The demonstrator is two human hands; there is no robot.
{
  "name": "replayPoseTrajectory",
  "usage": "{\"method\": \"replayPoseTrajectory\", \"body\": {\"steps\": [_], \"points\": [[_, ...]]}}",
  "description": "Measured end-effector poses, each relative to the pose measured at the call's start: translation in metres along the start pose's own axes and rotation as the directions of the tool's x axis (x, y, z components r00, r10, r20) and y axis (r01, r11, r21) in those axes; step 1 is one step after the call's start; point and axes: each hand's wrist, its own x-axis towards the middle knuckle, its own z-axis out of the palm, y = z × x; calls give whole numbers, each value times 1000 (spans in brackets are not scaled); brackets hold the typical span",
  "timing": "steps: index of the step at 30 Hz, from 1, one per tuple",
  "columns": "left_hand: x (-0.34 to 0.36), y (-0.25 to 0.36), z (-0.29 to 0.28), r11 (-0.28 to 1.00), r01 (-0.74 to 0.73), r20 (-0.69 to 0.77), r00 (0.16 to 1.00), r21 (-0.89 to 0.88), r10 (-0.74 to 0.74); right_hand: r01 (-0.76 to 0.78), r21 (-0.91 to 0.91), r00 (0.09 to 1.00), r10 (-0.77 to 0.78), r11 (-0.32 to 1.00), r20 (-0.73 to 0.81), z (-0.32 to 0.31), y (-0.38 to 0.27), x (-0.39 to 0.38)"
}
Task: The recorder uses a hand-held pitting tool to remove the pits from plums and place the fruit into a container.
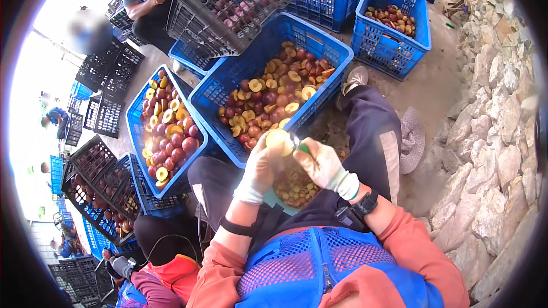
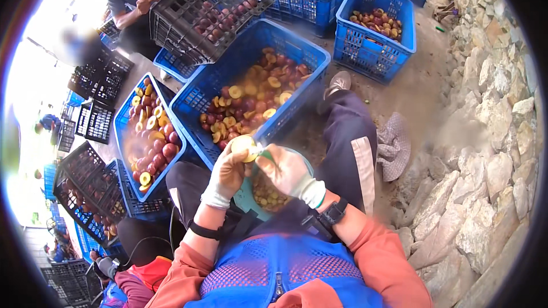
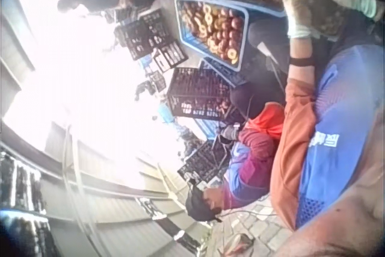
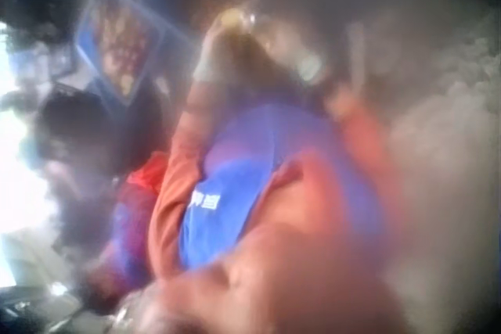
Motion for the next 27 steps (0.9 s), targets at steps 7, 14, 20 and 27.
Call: {"method": "replayPoseTrajectory", "body": {"steps": [7, 14, 20, 27], "points": [[-15, 9, 14, 986, -23, -5, 1000, 167, 24, 0, -151, 1000, 3, 989, 15, 15, -6, -6], [-18, 13, 17, 950, 10, 0, 1000, 311, -10, -67, -95, 976, 85, 993, 200, 5, -5, -3], [-15, 39, 16, 865, 157, 82, 972, 476, -222, 2, -59, 924, 20, 998, 383, -6, 14, 2], [-6, -20, 15, 595, -392, 101, 881, 702, 461, -144, 138, 986, 131, 980, 103, 15, -7, -6]]}}
